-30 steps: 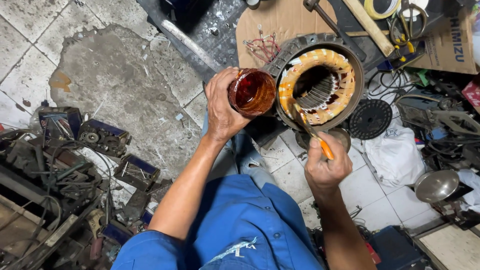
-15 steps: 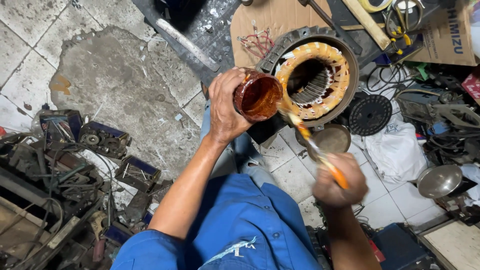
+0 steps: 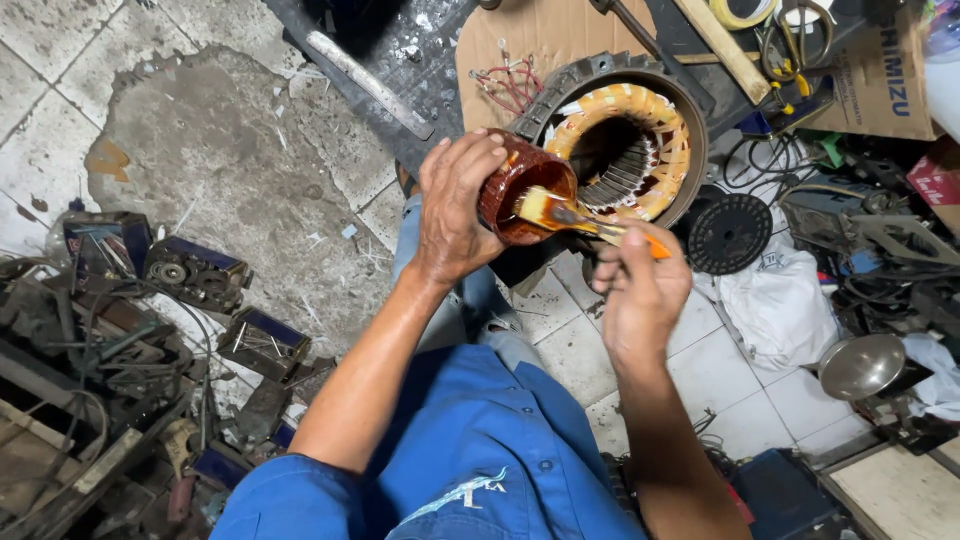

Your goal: Applying insulating varnish to the copper windings of an electric motor stator using a brush in a repair shop.

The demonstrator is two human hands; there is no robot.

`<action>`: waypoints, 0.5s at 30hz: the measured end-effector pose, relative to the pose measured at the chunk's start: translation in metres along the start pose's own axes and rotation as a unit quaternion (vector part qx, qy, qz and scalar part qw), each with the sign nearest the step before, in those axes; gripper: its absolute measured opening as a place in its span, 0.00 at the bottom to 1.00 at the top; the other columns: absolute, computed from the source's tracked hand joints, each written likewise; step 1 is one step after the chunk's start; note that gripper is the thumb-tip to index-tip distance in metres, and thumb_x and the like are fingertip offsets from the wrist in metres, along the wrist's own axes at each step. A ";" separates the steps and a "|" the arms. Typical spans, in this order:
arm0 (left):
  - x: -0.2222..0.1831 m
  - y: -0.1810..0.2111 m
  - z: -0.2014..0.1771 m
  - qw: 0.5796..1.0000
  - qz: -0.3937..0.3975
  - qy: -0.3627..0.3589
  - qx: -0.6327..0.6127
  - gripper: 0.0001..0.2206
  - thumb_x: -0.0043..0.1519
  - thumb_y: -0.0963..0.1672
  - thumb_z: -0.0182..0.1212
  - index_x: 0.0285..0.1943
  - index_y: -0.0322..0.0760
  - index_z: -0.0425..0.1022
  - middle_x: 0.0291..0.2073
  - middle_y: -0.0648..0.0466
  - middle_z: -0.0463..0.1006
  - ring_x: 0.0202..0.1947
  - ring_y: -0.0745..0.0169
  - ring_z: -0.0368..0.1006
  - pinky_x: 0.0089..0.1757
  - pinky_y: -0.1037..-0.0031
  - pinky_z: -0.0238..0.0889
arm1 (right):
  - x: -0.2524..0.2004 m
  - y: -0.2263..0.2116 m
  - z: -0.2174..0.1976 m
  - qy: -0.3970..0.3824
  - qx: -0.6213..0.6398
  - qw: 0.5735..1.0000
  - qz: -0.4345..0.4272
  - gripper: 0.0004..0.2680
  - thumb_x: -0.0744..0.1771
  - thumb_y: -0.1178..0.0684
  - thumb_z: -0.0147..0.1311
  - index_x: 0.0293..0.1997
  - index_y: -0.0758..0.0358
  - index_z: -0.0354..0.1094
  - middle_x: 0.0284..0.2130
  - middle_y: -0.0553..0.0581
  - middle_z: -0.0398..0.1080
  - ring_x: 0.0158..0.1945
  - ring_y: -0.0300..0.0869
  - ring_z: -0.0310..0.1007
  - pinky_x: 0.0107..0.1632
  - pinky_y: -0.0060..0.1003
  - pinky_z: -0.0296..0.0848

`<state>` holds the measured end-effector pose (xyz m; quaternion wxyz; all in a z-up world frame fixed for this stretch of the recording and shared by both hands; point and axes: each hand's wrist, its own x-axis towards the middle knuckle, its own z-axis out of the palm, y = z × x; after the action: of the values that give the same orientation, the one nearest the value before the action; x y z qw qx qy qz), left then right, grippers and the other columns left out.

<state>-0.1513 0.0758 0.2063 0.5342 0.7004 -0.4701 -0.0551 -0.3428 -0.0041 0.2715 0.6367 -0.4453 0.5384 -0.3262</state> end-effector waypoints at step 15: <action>0.002 -0.024 -0.012 0.994 -0.058 0.020 0.091 0.38 0.57 0.55 0.81 0.68 0.40 0.61 0.64 0.47 0.72 0.69 0.45 0.68 0.68 0.47 0.54 | -0.006 -0.003 -0.038 0.037 -0.253 0.954 -0.155 0.06 0.74 0.59 0.50 0.53 0.71 0.69 0.29 0.60 0.72 0.29 0.37 0.72 0.32 0.26 0.75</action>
<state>-0.1287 0.0825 0.1938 0.4733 0.7733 -0.4209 -0.0286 -0.3814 -0.0083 0.2760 0.4249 -0.6574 0.5504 -0.2904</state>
